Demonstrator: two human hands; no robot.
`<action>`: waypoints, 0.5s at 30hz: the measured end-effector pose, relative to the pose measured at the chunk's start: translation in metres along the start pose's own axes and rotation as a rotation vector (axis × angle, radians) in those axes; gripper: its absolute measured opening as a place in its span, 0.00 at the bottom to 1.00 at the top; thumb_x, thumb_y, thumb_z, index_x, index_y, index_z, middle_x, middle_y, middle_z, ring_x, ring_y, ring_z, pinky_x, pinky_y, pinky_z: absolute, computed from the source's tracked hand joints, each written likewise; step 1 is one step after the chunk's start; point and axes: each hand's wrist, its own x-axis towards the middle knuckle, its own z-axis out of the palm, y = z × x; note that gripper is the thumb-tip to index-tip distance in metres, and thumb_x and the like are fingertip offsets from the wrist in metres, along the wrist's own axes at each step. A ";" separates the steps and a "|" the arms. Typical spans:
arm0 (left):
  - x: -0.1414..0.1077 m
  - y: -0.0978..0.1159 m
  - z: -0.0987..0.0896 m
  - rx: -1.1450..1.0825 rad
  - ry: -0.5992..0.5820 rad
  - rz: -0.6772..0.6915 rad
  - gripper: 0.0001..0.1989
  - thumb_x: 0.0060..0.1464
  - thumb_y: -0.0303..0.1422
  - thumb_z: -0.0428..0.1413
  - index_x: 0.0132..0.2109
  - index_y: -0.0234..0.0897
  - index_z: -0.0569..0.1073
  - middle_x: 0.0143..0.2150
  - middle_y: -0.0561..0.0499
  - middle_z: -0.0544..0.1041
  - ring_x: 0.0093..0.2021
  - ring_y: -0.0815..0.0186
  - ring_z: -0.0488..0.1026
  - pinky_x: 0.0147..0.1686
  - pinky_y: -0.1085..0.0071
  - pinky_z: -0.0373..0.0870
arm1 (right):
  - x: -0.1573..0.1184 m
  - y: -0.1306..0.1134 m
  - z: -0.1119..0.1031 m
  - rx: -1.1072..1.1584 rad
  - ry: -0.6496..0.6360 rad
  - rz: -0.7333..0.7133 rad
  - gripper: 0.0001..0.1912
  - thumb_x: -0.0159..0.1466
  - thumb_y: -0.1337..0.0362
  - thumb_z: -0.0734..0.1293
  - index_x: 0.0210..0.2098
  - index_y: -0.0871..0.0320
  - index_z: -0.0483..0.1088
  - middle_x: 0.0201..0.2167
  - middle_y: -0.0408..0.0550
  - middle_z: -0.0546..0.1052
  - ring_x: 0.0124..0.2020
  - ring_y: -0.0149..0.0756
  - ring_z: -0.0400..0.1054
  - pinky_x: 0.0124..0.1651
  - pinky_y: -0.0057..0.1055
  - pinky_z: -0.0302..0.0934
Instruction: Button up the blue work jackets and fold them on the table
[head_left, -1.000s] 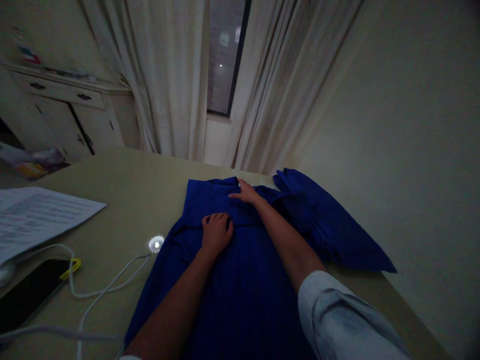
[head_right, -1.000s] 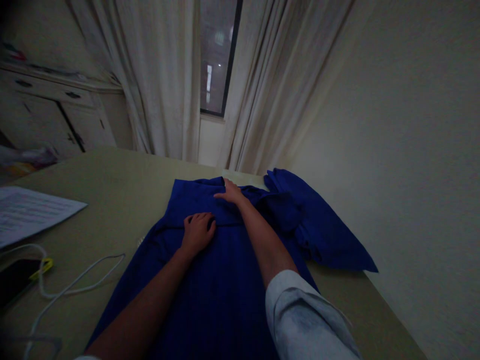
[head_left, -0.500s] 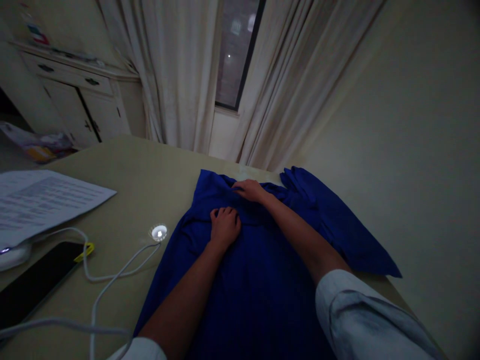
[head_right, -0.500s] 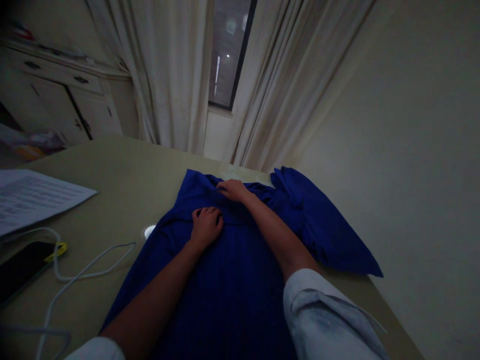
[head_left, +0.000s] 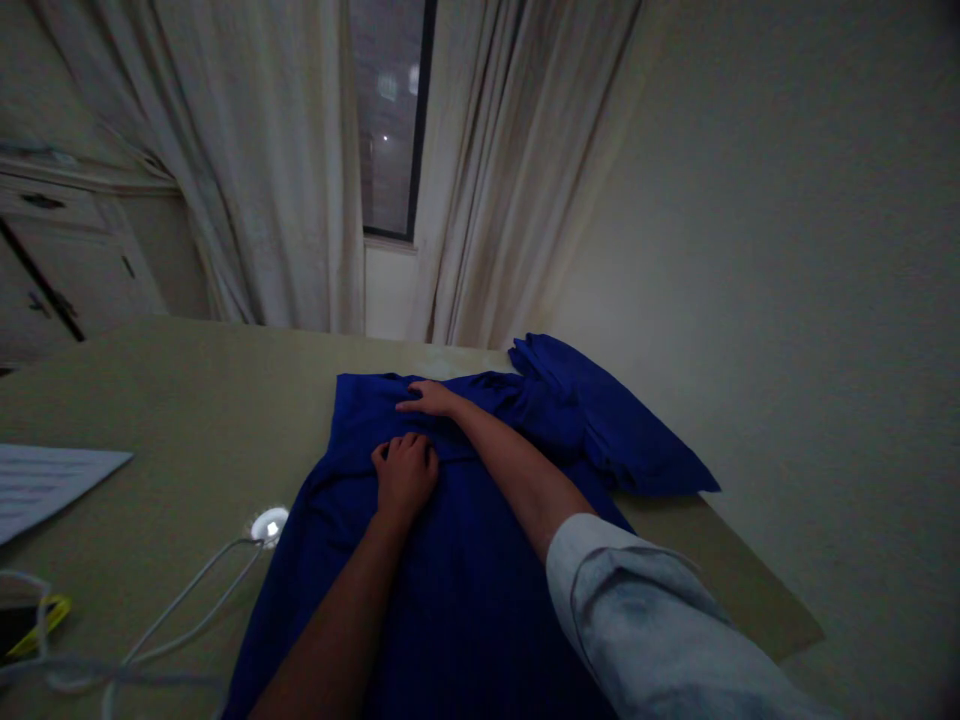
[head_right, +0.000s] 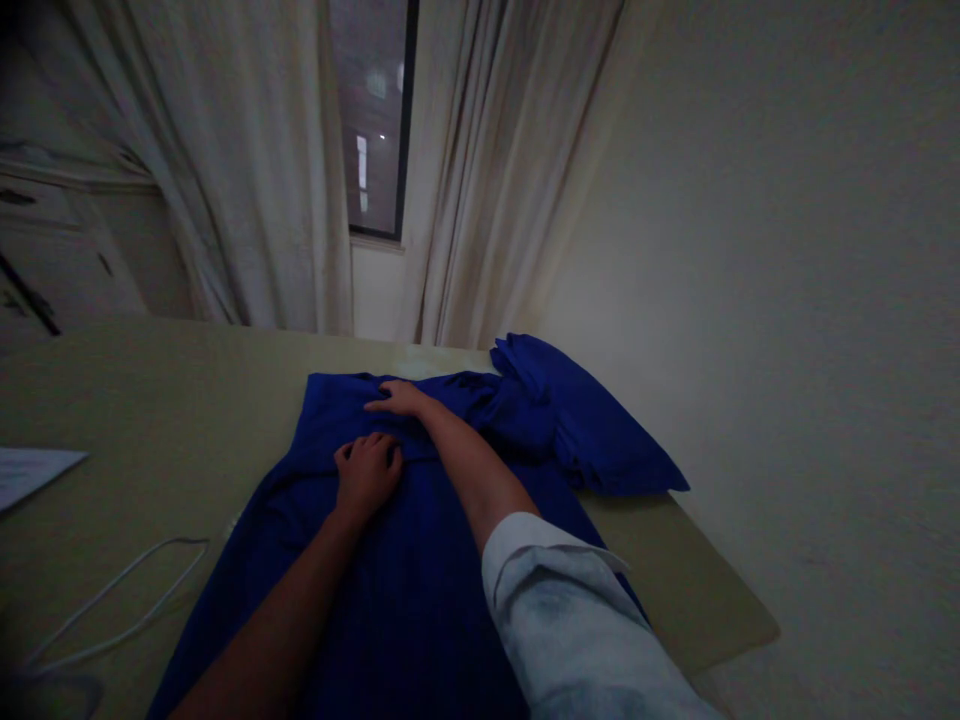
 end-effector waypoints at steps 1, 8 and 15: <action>0.000 -0.001 0.001 0.003 0.001 -0.002 0.12 0.66 0.33 0.50 0.46 0.41 0.78 0.50 0.43 0.81 0.53 0.51 0.73 0.58 0.48 0.55 | -0.003 0.001 -0.003 -0.020 0.025 -0.006 0.20 0.69 0.61 0.72 0.59 0.57 0.74 0.59 0.51 0.78 0.58 0.44 0.73 0.61 0.35 0.65; 0.001 -0.003 0.004 -0.028 0.008 0.025 0.13 0.66 0.35 0.49 0.49 0.42 0.78 0.51 0.43 0.81 0.54 0.51 0.73 0.61 0.47 0.55 | -0.045 0.036 -0.032 -0.027 0.054 0.146 0.35 0.63 0.52 0.77 0.66 0.54 0.67 0.61 0.55 0.76 0.62 0.50 0.70 0.65 0.42 0.62; 0.000 -0.005 0.004 -0.019 0.009 0.009 0.12 0.65 0.33 0.50 0.45 0.41 0.78 0.51 0.43 0.82 0.53 0.51 0.74 0.60 0.46 0.54 | -0.109 0.098 -0.080 -0.149 0.099 0.470 0.35 0.62 0.42 0.76 0.62 0.51 0.71 0.64 0.57 0.73 0.65 0.55 0.66 0.67 0.50 0.58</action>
